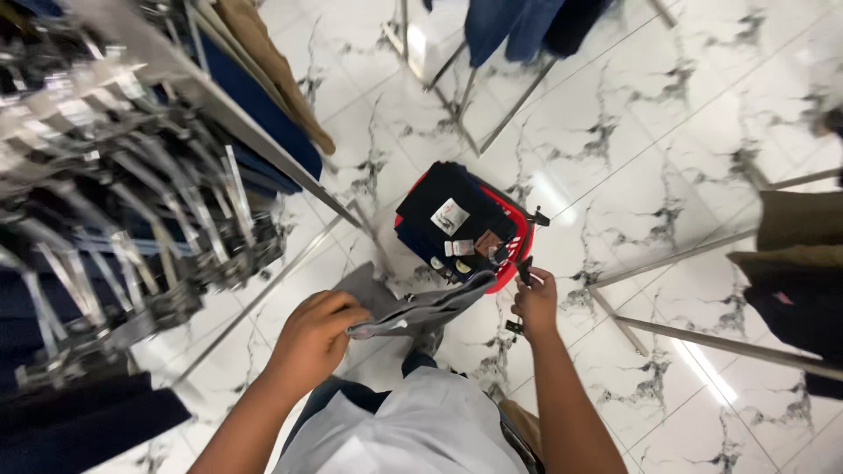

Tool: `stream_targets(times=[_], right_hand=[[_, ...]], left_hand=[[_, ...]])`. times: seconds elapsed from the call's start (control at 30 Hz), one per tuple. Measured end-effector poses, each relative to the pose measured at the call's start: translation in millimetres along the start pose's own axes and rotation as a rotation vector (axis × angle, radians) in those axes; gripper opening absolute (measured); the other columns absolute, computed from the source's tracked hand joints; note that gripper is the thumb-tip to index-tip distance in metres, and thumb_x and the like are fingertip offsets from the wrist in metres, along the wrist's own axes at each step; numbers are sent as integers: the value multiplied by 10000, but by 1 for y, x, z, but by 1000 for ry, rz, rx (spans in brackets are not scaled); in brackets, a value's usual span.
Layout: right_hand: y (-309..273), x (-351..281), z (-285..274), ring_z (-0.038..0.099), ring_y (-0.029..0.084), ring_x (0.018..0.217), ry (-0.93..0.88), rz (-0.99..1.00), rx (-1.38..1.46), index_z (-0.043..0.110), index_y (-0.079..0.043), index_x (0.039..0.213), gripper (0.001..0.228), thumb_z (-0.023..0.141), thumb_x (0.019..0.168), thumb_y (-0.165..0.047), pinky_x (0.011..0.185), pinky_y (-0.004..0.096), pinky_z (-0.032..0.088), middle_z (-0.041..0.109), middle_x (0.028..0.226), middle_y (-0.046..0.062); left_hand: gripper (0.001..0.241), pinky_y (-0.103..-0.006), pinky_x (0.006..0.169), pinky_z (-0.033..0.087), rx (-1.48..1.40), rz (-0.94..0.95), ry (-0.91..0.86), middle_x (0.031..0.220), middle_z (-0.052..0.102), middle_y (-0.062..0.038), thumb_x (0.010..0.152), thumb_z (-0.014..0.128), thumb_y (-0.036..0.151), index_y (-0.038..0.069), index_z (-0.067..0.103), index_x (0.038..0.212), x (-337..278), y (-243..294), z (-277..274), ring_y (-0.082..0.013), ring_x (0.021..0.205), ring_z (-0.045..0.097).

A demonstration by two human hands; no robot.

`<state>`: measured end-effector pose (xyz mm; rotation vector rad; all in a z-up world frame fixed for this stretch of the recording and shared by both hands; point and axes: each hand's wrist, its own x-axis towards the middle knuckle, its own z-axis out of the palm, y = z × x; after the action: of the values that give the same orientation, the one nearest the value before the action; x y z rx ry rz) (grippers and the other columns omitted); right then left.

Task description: The person hangs a pair of dark blue jeans on a plastic hanger and places them on a clothing rack, then takes a pair of grey shorts from a basket and puts them on another plastic hanger.

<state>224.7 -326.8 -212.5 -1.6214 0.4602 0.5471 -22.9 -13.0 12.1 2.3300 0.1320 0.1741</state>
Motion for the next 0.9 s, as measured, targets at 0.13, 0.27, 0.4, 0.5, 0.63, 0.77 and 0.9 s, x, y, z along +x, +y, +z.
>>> stream_targets(times=[0.13, 0.27, 0.4, 0.5, 0.63, 0.77, 0.9], right_hand=[[-83, -92, -15, 273, 77, 489, -185, -29, 134, 288, -165, 1390, 465, 439, 990, 17, 372, 180, 214, 410, 879, 35], [-114, -190, -18, 274, 74, 466, -330, -140, 202, 293, -172, 1415, 504, 515, 981, -46, 347, 178, 231, 402, 875, 36], [-87, -278, -7, 353, 100, 406, -721, -230, 246, 371, -163, 1489, 527, 522, 1017, -341, 262, 190, 327, 433, 843, 133], [-67, -352, 17, 430, 132, 331, -892, -285, 306, 423, -53, 1479, 557, 519, 1013, -344, 242, 237, 411, 477, 715, 161], [-5, -392, 42, 512, 157, 301, -946, -286, 249, 552, 57, 1370, 494, 499, 1022, -290, 252, 221, 384, 504, 566, 162], [21, -417, 69, 549, 182, 347, -974, -333, 159, 580, 22, 1343, 434, 482, 1031, -264, 331, 238, 410, 578, 605, 196], [7, -462, 87, 567, 160, 490, -1027, -447, 84, 608, 15, 1296, 386, 493, 1037, -247, 506, 253, 438, 645, 694, 185]], left_hand=[[358, -564, 870, 555, -100, -64, -26, 1034, 733, -223, 876, 597, -89, 17, 719, 1196, -10, 15, -11, -463, 1062, 679], [265, -595, 867, 566, -228, -138, -57, 1051, 712, -245, 986, 551, 4, -10, 686, 1213, -22, 57, -48, -490, 1046, 673], [191, -455, 771, 566, -331, -178, -124, 921, 695, -122, 1056, 525, 146, 85, 702, 1094, -52, 73, -85, -327, 858, 695], [205, -449, 718, 548, -369, -193, -159, 878, 688, -142, 1068, 509, 173, 86, 688, 1117, -88, 86, -115, -315, 798, 677], [247, -506, 804, 573, -456, -183, -157, 974, 691, -256, 1080, 485, 193, 49, 665, 1166, -133, 83, -149, -436, 954, 693], [243, -542, 837, 567, -531, -175, -148, 1031, 697, -291, 1071, 509, 182, 30, 653, 1195, -173, 69, -167, -458, 988, 690], [376, -577, 917, 538, -588, -151, -185, 1131, 703, -318, 992, 668, 285, 23, 654, 1263, -198, 65, -176, -473, 1111, 660]])
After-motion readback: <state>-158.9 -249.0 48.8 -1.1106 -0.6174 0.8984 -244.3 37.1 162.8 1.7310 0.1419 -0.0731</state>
